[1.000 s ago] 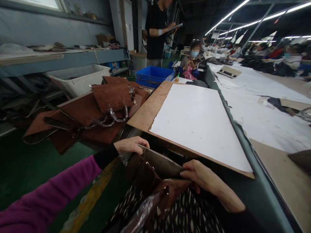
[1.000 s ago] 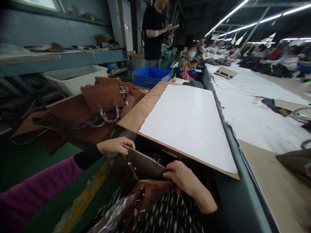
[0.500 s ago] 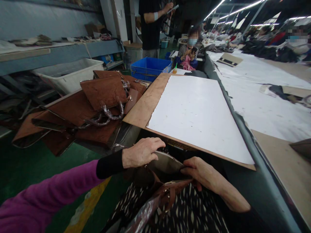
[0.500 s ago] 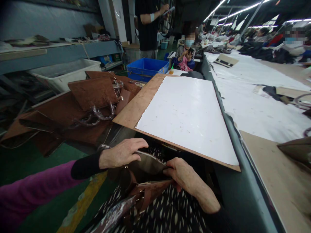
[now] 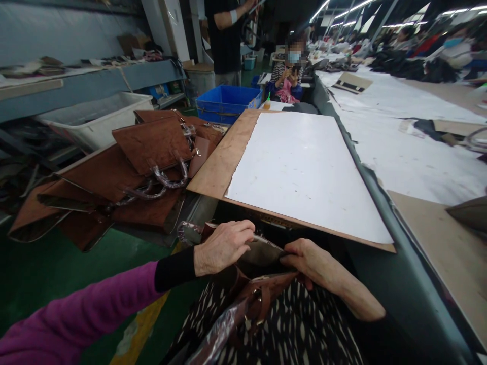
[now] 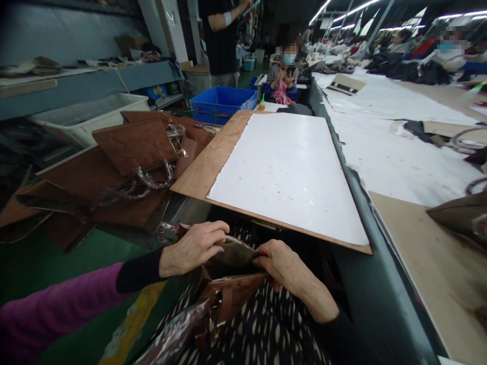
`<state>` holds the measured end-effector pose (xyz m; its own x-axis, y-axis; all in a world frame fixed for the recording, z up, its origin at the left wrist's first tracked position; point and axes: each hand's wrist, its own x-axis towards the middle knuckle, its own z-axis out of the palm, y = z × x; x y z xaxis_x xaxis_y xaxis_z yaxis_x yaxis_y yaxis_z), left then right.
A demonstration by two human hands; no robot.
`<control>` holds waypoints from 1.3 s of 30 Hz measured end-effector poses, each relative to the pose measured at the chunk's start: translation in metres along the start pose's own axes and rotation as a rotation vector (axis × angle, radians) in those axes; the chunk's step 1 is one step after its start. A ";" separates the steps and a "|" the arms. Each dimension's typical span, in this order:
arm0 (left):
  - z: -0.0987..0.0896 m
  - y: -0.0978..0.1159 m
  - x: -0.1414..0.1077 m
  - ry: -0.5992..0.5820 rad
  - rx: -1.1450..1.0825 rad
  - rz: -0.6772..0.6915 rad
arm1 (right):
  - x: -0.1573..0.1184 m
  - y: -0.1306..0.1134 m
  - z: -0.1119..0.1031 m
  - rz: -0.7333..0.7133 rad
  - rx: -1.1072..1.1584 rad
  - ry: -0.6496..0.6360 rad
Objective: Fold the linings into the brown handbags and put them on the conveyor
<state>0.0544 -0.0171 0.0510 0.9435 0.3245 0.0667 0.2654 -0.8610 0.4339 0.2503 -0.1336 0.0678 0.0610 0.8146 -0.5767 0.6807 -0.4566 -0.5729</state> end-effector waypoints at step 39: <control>-0.002 0.010 0.032 -0.113 0.220 0.133 | -0.003 -0.002 0.001 -0.018 -0.061 0.077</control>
<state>0.0871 -0.0147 0.0589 0.9858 0.1680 0.0039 0.1630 -0.9614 0.2219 0.2485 -0.1357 0.0705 0.1030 0.8485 -0.5190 0.7252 -0.4212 -0.5447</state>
